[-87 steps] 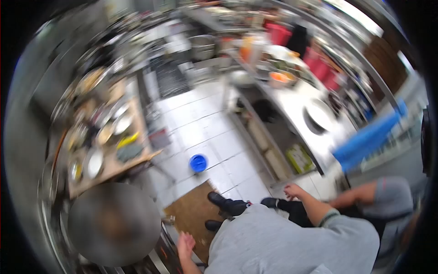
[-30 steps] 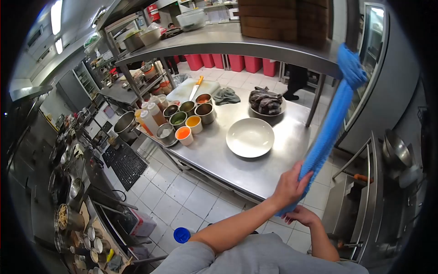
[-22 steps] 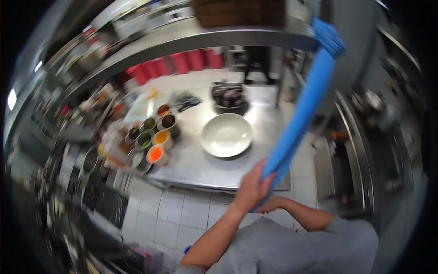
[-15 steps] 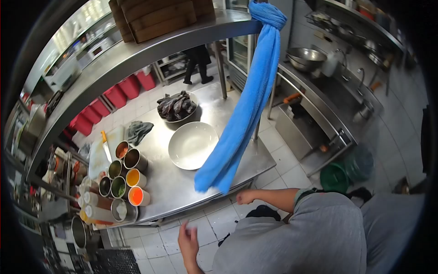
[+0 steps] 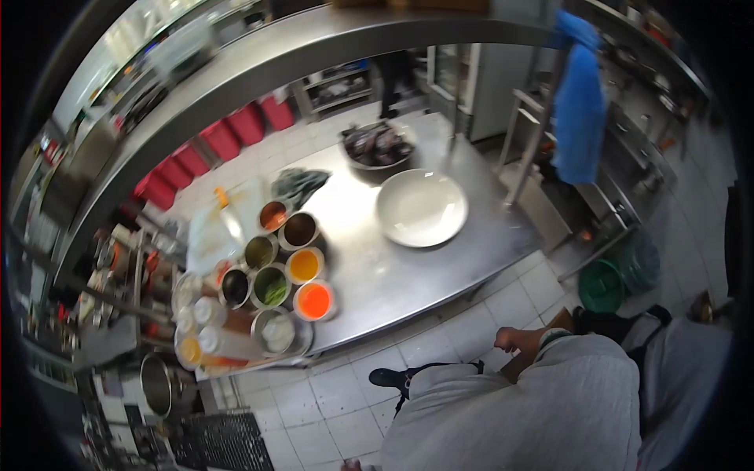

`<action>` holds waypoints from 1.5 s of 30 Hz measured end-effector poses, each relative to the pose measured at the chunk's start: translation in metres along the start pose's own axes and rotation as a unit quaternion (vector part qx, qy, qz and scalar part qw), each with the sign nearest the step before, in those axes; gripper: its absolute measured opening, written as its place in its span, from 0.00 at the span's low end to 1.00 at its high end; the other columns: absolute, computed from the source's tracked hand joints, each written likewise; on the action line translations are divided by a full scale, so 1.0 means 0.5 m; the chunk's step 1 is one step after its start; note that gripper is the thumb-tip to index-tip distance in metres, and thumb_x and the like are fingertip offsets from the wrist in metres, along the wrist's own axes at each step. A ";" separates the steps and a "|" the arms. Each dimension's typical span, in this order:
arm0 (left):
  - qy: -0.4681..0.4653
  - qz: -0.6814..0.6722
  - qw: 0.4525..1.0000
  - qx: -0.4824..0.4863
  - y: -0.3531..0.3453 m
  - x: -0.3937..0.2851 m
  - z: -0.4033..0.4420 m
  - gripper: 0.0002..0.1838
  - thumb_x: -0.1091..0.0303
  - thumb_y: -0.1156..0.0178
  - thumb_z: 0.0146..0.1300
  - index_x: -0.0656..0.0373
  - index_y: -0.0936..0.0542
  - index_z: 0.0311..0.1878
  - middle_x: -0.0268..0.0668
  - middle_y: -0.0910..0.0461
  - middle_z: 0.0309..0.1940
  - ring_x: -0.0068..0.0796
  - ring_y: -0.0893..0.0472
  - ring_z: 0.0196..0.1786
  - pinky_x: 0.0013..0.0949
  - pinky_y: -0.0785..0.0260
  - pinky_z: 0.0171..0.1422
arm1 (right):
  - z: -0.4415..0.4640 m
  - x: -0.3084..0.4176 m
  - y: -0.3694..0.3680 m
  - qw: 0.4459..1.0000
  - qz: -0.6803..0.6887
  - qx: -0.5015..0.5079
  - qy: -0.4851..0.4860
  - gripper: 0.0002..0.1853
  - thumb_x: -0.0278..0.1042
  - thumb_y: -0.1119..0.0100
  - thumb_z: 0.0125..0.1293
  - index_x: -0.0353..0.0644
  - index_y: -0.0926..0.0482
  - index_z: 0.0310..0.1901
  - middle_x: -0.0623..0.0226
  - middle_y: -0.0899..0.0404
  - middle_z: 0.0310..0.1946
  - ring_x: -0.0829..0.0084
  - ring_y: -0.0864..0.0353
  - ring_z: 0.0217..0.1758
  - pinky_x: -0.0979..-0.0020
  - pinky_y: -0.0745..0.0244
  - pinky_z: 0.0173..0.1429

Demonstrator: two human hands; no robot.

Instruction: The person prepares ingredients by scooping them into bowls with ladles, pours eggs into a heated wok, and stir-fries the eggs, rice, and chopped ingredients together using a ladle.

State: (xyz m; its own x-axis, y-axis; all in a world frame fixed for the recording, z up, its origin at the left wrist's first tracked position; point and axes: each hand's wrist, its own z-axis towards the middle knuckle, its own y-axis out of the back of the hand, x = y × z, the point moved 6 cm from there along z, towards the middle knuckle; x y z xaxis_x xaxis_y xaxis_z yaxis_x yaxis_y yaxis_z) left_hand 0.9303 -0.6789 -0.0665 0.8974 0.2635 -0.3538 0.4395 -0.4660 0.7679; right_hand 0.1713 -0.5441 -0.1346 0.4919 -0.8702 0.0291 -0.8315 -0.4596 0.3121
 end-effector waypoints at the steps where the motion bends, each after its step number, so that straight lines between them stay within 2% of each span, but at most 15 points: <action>1: -0.066 -0.065 0.996 -0.015 0.018 -0.030 0.057 0.25 0.54 0.35 0.64 0.70 0.19 0.51 0.49 0.16 0.26 0.50 0.14 0.35 0.45 0.24 0.44 | 0.000 0.053 -0.009 1.000 0.017 0.016 0.007 0.15 0.39 0.45 0.67 0.36 0.14 0.35 0.58 0.13 0.33 0.64 0.12 0.33 0.59 0.15 0.34; 2: -0.097 -0.071 0.990 -0.079 0.065 -0.115 0.073 0.22 0.57 0.36 0.66 0.69 0.19 0.51 0.46 0.16 0.27 0.42 0.14 0.35 0.42 0.24 0.43 | 0.024 0.106 -0.011 0.997 -0.046 0.025 0.061 0.15 0.41 0.41 0.65 0.37 0.14 0.37 0.59 0.12 0.34 0.63 0.12 0.35 0.59 0.15 0.38; 3: -0.089 -0.157 0.978 -0.106 0.114 -0.164 0.090 0.21 0.59 0.37 0.68 0.67 0.20 0.54 0.44 0.15 0.32 0.35 0.15 0.36 0.38 0.24 0.44 | 0.095 0.151 -0.037 0.941 -0.242 0.043 0.233 0.15 0.43 0.37 0.63 0.37 0.14 0.39 0.61 0.12 0.36 0.62 0.12 0.37 0.60 0.16 0.42; 4: -0.049 -0.278 0.957 -0.073 0.129 -0.162 0.126 0.24 0.57 0.35 0.66 0.66 0.21 0.58 0.51 0.15 0.45 0.43 0.15 0.48 0.40 0.24 0.54 | 0.145 0.202 -0.068 0.814 -0.423 0.043 0.397 0.17 0.44 0.32 0.61 0.38 0.14 0.41 0.62 0.12 0.37 0.61 0.12 0.40 0.60 0.16 0.45; 5: -0.011 -0.293 0.953 -0.080 0.206 -0.218 0.099 0.24 0.56 0.35 0.67 0.64 0.20 0.58 0.48 0.15 0.43 0.39 0.15 0.46 0.37 0.24 0.53 | 0.205 0.234 -0.097 0.691 -0.506 0.045 0.514 0.19 0.46 0.28 0.59 0.38 0.15 0.43 0.63 0.11 0.38 0.61 0.12 0.42 0.60 0.16 0.49; 6: 0.007 -0.308 0.946 -0.103 0.223 -0.195 0.110 0.24 0.55 0.35 0.66 0.62 0.20 0.58 0.47 0.14 0.42 0.39 0.15 0.46 0.37 0.24 0.53 | 0.112 0.327 -0.083 0.660 -0.612 0.061 0.431 0.26 0.40 0.24 0.55 0.39 0.18 0.54 0.65 0.12 0.46 0.61 0.13 0.49 0.61 0.20 0.58; 8: 0.063 -0.300 0.945 -0.117 0.244 -0.120 0.087 0.25 0.53 0.35 0.66 0.61 0.20 0.59 0.47 0.14 0.42 0.39 0.15 0.46 0.37 0.24 0.54 | 0.091 0.454 -0.070 0.849 -0.427 0.100 0.294 0.30 0.34 0.27 0.57 0.37 0.23 0.61 0.58 0.14 0.49 0.61 0.12 0.40 0.61 0.15 0.44; 11: 0.149 -0.242 0.953 -0.108 0.256 0.021 0.050 0.28 0.50 0.35 0.65 0.62 0.20 0.59 0.49 0.14 0.43 0.45 0.15 0.49 0.40 0.24 0.57 | -0.018 0.687 -0.059 0.903 -0.204 0.108 0.363 0.20 0.35 0.37 0.65 0.37 0.21 0.57 0.59 0.15 0.39 0.61 0.14 0.33 0.61 0.16 0.35; 16: 0.291 -0.304 0.889 -0.182 0.336 0.149 -0.067 0.27 0.50 0.36 0.66 0.63 0.20 0.58 0.50 0.15 0.47 0.44 0.15 0.50 0.40 0.24 0.57 | 0.141 0.782 -0.140 0.987 -0.080 0.030 0.135 0.09 0.34 0.42 0.68 0.39 0.18 0.42 0.60 0.18 0.31 0.64 0.17 0.29 0.59 0.24 0.26; 24: 0.143 -0.449 0.828 -0.305 0.808 0.214 -0.017 0.23 0.57 0.36 0.67 0.64 0.21 0.59 0.46 0.16 0.46 0.38 0.15 0.49 0.37 0.23 0.52 | -0.134 1.317 -0.377 0.956 -0.200 0.032 0.214 0.10 0.36 0.41 0.69 0.39 0.17 0.40 0.60 0.17 0.31 0.66 0.17 0.29 0.61 0.24 0.30; 28: 0.097 -0.432 0.817 -0.368 1.039 0.303 0.013 0.21 0.65 0.36 0.68 0.64 0.22 0.61 0.43 0.16 0.47 0.33 0.16 0.49 0.34 0.24 0.57 | -0.299 1.551 -0.522 0.941 -0.229 0.034 0.246 0.11 0.37 0.41 0.69 0.39 0.16 0.40 0.61 0.17 0.31 0.67 0.17 0.30 0.62 0.24 0.32; 32: 0.059 -0.486 0.799 -0.350 1.155 0.400 0.049 0.21 0.64 0.35 0.67 0.63 0.21 0.60 0.44 0.16 0.48 0.34 0.15 0.49 0.35 0.23 0.56 | -0.425 1.759 -0.675 0.924 -0.254 0.040 0.284 0.11 0.38 0.41 0.70 0.39 0.15 0.39 0.61 0.16 0.31 0.68 0.17 0.30 0.63 0.24 0.34; 40: 0.200 -0.455 0.784 -0.373 1.336 0.680 0.176 0.20 0.68 0.36 0.68 0.65 0.22 0.60 0.42 0.15 0.46 0.30 0.15 0.49 0.33 0.23 0.56 | -0.485 2.301 -1.021 0.851 -0.337 0.118 0.385 0.14 0.44 0.39 0.68 0.41 0.15 0.41 0.61 0.13 0.33 0.69 0.14 0.30 0.65 0.19 0.34; 43: 0.284 -0.380 0.796 -0.376 1.428 0.787 0.214 0.21 0.68 0.35 0.67 0.65 0.22 0.60 0.42 0.15 0.46 0.29 0.15 0.47 0.32 0.23 0.54 | -0.501 2.585 -1.206 0.702 -0.408 0.045 0.582 0.17 0.48 0.40 0.65 0.40 0.15 0.37 0.53 0.15 0.33 0.58 0.15 0.33 0.60 0.21 0.41; 45: 0.294 -0.401 0.773 -0.394 1.480 0.847 0.234 0.20 0.68 0.35 0.66 0.65 0.22 0.60 0.42 0.15 0.45 0.28 0.16 0.46 0.31 0.23 0.54 | -0.688 2.753 -1.327 0.700 -0.377 0.123 0.594 0.16 0.47 0.40 0.66 0.40 0.16 0.40 0.54 0.15 0.34 0.56 0.15 0.40 0.58 0.22 0.45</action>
State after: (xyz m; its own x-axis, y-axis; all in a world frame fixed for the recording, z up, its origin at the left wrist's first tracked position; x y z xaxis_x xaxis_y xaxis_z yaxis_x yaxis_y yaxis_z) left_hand 1.6401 -1.0108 0.2896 0.0738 0.6462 -0.7596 0.4791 0.6450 0.5953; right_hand 1.4891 -1.3757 0.0249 0.5603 0.3309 0.7593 -0.1676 -0.8525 0.4951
